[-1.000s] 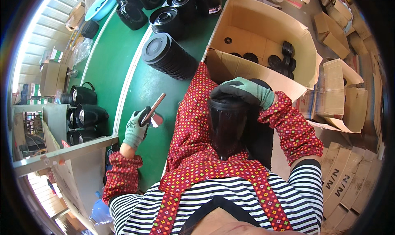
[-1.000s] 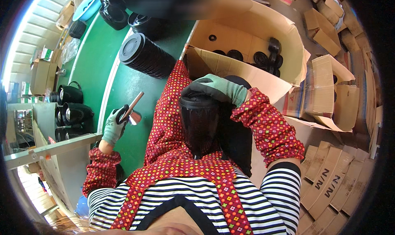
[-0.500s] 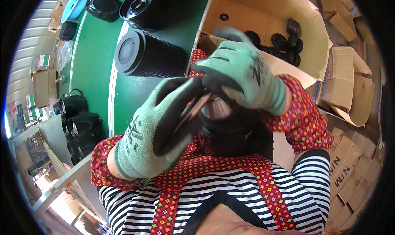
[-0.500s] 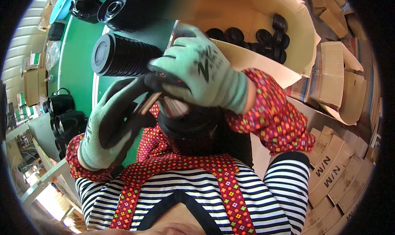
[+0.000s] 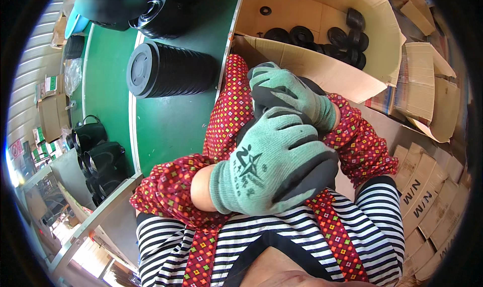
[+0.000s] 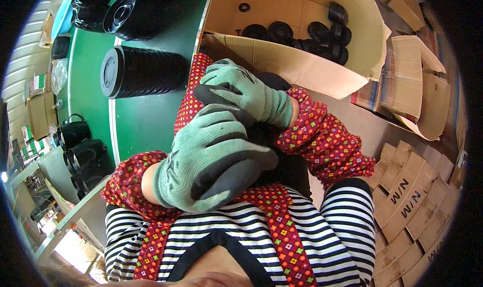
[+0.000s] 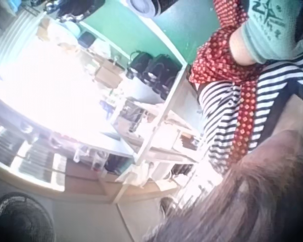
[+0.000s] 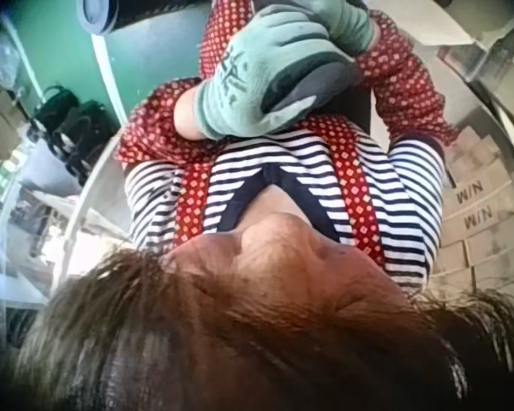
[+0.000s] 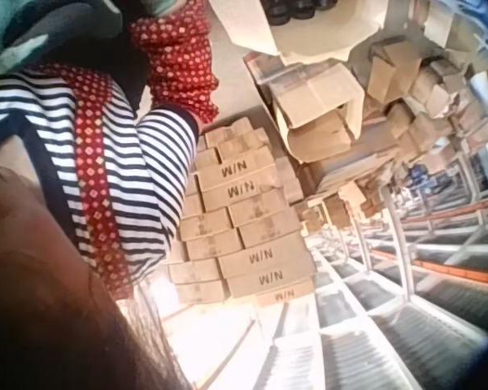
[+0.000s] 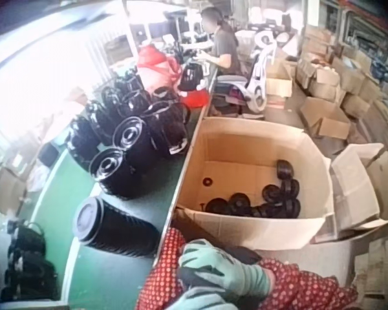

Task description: The person repeatedly picks up black kettle bodies from a green workbench, inserts a metal spout into the opening, and secures a black lid on top. The assembled kettles are placed back on the bench. The person handles multiple kettles one at a time throughout the clip.

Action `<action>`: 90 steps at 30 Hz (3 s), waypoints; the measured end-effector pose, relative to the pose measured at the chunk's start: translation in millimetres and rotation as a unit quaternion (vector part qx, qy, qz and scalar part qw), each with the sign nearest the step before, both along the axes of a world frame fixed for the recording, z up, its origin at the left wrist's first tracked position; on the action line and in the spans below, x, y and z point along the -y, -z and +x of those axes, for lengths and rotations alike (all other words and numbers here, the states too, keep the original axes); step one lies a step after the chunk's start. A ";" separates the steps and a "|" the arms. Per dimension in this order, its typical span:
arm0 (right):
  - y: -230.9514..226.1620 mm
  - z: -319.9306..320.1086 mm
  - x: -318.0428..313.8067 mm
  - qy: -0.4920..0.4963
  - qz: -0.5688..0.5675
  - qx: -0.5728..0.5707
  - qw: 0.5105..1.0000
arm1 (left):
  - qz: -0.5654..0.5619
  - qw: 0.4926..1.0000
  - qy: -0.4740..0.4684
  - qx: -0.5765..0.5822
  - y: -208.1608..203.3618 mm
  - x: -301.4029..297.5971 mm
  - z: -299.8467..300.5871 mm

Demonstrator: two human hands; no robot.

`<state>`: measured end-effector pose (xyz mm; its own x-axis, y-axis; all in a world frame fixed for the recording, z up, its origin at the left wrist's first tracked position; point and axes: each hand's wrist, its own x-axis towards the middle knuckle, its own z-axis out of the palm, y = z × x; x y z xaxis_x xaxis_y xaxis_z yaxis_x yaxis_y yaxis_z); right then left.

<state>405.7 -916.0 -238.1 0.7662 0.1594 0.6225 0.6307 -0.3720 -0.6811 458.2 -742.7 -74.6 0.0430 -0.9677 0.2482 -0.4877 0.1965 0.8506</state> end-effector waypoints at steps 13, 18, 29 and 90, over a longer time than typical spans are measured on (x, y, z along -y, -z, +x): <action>-103.6 -53.8 13.9 0.101 -0.175 -0.225 0.953 | -0.044 0.983 -0.091 -0.151 26.5 -42.4 31.6; -106.4 -40.9 31.5 0.002 -0.161 -0.248 0.955 | 0.193 0.959 -0.081 0.191 -60.0 -8.8 24.5; -122.1 -57.5 -12.5 0.208 -0.227 -0.261 0.915 | 0.371 0.916 -0.085 0.126 7.5 8.5 53.2; -14.3 68.1 -168.0 -0.027 -0.065 -0.193 0.979 | -0.086 0.666 -0.712 -0.208 125.6 -238.6 421.5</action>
